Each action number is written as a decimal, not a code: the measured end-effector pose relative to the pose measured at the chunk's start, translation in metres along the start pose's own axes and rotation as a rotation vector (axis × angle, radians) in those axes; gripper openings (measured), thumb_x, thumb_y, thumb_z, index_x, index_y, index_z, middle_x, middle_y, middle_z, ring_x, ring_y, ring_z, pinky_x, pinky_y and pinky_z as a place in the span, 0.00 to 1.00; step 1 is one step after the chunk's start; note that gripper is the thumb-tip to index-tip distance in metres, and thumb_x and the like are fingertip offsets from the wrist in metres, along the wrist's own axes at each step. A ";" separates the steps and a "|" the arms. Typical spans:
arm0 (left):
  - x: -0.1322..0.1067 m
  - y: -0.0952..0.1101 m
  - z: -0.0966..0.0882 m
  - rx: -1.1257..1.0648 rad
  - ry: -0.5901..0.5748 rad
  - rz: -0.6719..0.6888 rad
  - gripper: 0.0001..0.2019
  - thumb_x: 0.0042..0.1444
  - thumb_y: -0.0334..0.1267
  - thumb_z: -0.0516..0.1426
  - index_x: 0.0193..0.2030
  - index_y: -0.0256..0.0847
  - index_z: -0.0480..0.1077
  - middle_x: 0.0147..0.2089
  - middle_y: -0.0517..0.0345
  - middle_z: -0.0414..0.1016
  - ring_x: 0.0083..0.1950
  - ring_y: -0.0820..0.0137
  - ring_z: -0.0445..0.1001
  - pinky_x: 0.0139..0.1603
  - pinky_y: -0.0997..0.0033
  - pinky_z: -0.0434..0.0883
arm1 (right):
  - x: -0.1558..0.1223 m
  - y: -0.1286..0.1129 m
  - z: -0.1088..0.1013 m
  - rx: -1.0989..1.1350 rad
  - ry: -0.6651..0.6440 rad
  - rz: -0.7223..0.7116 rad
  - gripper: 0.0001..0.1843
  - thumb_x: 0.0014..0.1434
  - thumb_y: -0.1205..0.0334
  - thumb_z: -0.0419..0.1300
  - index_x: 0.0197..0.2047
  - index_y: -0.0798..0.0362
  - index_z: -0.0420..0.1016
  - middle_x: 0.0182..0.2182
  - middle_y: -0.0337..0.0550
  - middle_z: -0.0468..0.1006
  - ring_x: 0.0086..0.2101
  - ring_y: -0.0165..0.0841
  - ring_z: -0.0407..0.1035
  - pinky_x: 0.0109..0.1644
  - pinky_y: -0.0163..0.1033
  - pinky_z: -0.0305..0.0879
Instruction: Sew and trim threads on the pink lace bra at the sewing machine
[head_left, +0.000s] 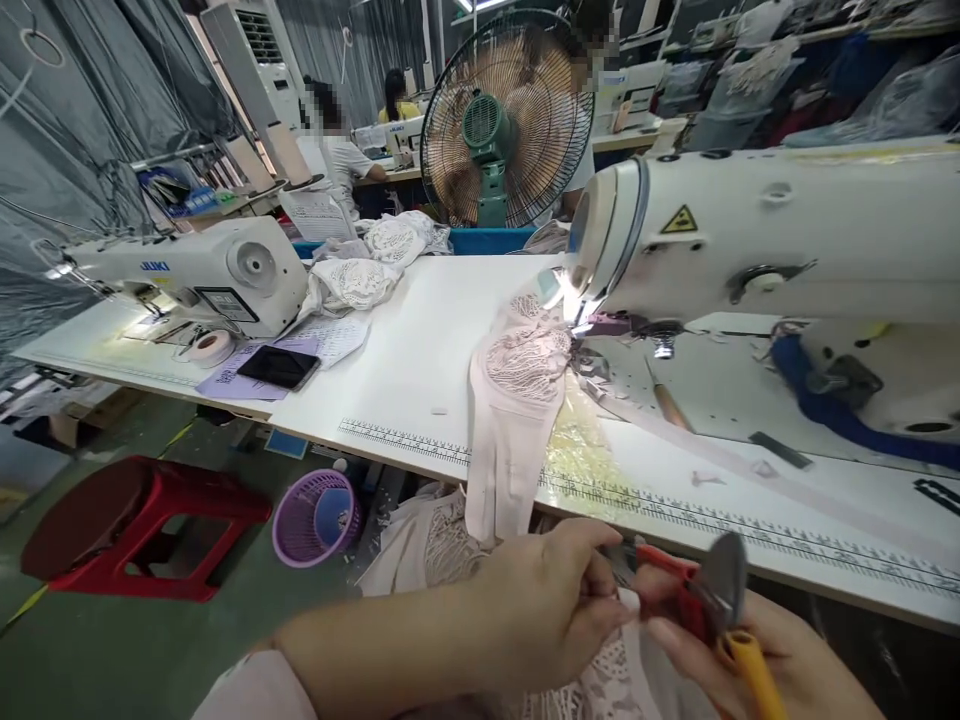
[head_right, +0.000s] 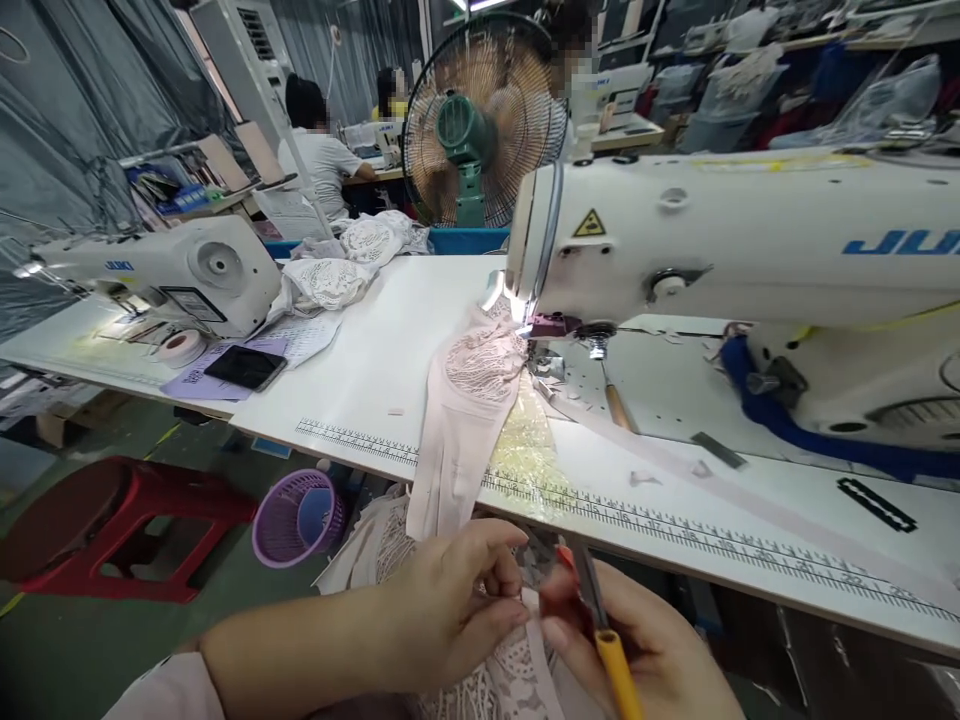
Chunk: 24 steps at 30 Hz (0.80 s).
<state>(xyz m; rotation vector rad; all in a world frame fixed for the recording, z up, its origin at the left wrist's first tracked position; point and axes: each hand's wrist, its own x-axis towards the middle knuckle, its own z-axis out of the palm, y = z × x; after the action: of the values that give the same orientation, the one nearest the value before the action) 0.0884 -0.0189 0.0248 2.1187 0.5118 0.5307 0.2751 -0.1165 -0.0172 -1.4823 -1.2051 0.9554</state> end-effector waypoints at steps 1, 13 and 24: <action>0.000 0.000 0.000 -0.009 0.002 0.010 0.21 0.59 0.34 0.54 0.58 0.37 0.54 0.36 0.55 0.75 0.33 0.69 0.73 0.34 0.70 0.71 | 0.006 -0.009 0.004 0.012 -0.048 0.008 0.08 0.50 0.54 0.68 0.30 0.48 0.77 0.27 0.39 0.76 0.27 0.36 0.71 0.30 0.34 0.72; -0.008 -0.009 0.005 0.077 0.004 -0.134 0.11 0.55 0.43 0.59 0.41 0.39 0.70 0.34 0.56 0.74 0.34 0.67 0.73 0.41 0.67 0.72 | 0.009 -0.014 0.020 0.333 -0.005 0.206 0.13 0.42 0.59 0.74 0.25 0.50 0.72 0.21 0.34 0.67 0.23 0.29 0.60 0.26 0.32 0.60; 0.000 -0.005 0.006 -0.491 -0.069 -0.612 0.08 0.48 0.37 0.62 0.26 0.37 0.68 0.20 0.68 0.60 0.21 0.80 0.56 0.21 0.81 0.55 | 0.015 -0.022 0.022 0.275 -0.090 0.267 0.12 0.43 0.58 0.73 0.24 0.50 0.74 0.22 0.36 0.68 0.26 0.31 0.61 0.29 0.33 0.63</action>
<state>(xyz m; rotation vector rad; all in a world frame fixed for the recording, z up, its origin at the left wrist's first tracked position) 0.0912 -0.0202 0.0171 1.4115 0.8500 0.1981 0.2521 -0.0964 -0.0010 -1.4104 -0.9077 1.3235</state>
